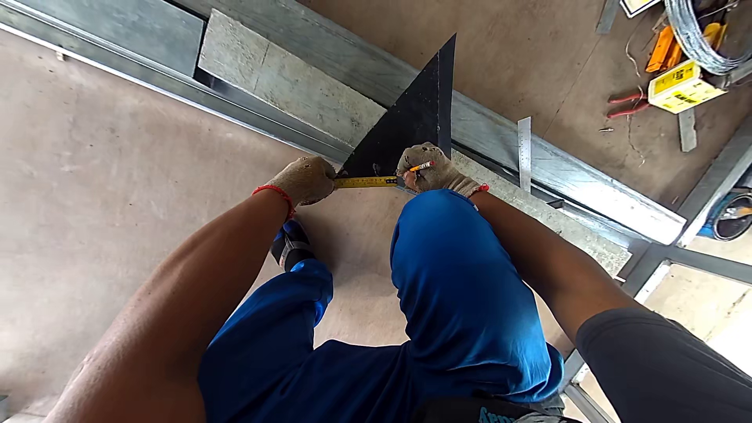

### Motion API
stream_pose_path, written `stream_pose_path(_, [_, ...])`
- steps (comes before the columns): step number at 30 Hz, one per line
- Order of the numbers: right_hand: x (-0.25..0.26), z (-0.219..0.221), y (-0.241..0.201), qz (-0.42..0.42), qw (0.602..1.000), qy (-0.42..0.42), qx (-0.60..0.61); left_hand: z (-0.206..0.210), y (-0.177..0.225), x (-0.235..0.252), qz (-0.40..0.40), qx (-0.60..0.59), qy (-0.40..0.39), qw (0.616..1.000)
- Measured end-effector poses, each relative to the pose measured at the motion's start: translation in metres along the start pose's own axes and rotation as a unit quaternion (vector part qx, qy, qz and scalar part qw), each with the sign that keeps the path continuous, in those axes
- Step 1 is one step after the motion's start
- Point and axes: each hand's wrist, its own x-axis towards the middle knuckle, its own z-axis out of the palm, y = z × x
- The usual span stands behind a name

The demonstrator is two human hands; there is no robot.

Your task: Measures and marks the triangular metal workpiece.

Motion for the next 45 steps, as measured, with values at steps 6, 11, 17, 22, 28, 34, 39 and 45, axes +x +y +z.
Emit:
stream_pose_path(6, [0.0002,-0.0007,-0.0013,0.010,1.000,-0.009,0.002,-0.0008,0.0017,-0.0024,0.003,-0.004,0.005,1.000])
stream_pose_path(11, [0.0002,-0.0020,-0.0027,0.016,1.000,-0.013,0.003,-0.0011,0.0021,-0.0030,0.005,0.000,0.004,1.000])
stream_pose_path(17, [0.0002,-0.0019,-0.0015,0.005,1.000,-0.014,0.000,-0.0015,0.0024,-0.0040,0.003,0.002,0.002,1.000])
stream_pose_path(22, [0.0009,-0.0024,-0.0010,0.001,1.000,-0.014,-0.005,0.0002,-0.0001,-0.0011,-0.002,-0.007,0.006,1.000])
stream_pose_path(28, [0.0003,-0.0020,0.0004,0.003,1.000,-0.008,0.003,-0.0002,0.0009,-0.0016,-0.006,-0.006,0.004,1.000])
stream_pose_path(34, [0.0001,-0.0029,-0.0007,0.004,1.000,-0.016,0.007,0.0010,0.0006,-0.0009,-0.005,-0.002,0.005,1.000])
stream_pose_path(39, [0.0001,-0.0034,-0.0056,0.015,1.000,-0.001,0.004,-0.0004,0.0022,-0.0042,0.000,-0.016,0.006,1.000])
stream_pose_path(45, [-0.0004,-0.0023,-0.0013,0.007,1.000,-0.009,0.005,0.0004,0.0021,-0.0025,-0.004,-0.010,0.004,1.000])
